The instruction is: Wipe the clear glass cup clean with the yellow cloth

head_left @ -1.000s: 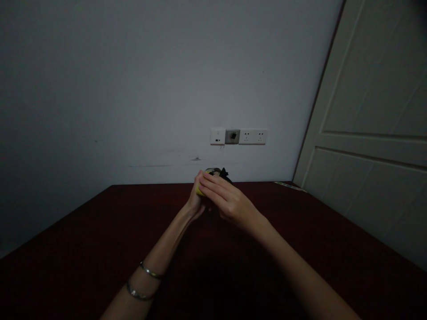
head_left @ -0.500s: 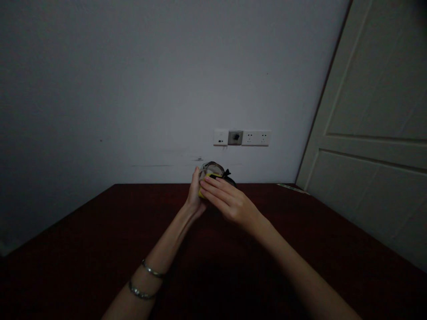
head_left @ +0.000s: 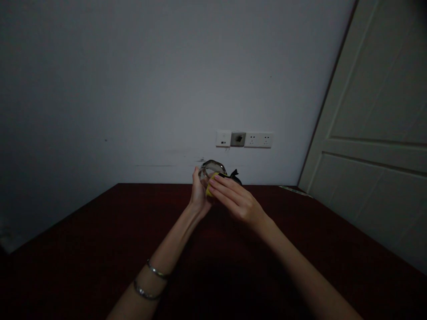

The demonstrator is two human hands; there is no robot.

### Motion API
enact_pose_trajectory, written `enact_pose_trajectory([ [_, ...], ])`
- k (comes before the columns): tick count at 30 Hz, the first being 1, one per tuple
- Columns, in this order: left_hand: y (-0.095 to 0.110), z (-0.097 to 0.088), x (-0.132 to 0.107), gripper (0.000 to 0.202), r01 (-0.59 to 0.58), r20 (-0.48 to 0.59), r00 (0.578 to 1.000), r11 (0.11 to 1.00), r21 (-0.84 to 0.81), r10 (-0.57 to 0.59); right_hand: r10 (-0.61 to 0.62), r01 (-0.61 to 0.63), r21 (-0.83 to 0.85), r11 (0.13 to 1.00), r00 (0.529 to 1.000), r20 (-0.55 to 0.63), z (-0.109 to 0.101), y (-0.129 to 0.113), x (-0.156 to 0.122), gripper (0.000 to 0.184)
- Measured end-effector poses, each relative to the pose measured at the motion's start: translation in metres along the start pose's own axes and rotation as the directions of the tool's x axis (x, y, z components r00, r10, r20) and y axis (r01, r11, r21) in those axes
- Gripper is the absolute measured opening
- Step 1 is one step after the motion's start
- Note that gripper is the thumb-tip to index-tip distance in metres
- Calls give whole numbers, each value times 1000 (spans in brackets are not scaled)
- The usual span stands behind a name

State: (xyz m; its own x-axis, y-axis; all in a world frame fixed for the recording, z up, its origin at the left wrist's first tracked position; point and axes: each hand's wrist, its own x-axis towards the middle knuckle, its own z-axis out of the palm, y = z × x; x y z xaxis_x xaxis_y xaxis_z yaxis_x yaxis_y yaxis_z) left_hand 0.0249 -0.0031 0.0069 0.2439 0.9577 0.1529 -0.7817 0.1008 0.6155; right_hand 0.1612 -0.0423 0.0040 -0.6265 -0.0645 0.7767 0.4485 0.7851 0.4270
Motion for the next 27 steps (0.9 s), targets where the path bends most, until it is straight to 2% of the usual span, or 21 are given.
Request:
enact_pose_trajectory([
  [7,1,3,-5,52,37,-26,999,998,59,-35,4,-4,5,1000,1000,-14,2,6,-6,47],
  [12,2,6,-7,50,21,-43,999,999,44,-19,-13,13,17,1000,1000,-22,0,6,-7,44],
  [19,4,9,-11,58,10,-68,998,996,86,-4,-49,49,-2,999,999,-6,-3,8,-9,43],
  [27,5,5,-11,62,38,-50,998,990,133,-32,-35,36,-23,999,999,21,-3,13,-17,49],
])
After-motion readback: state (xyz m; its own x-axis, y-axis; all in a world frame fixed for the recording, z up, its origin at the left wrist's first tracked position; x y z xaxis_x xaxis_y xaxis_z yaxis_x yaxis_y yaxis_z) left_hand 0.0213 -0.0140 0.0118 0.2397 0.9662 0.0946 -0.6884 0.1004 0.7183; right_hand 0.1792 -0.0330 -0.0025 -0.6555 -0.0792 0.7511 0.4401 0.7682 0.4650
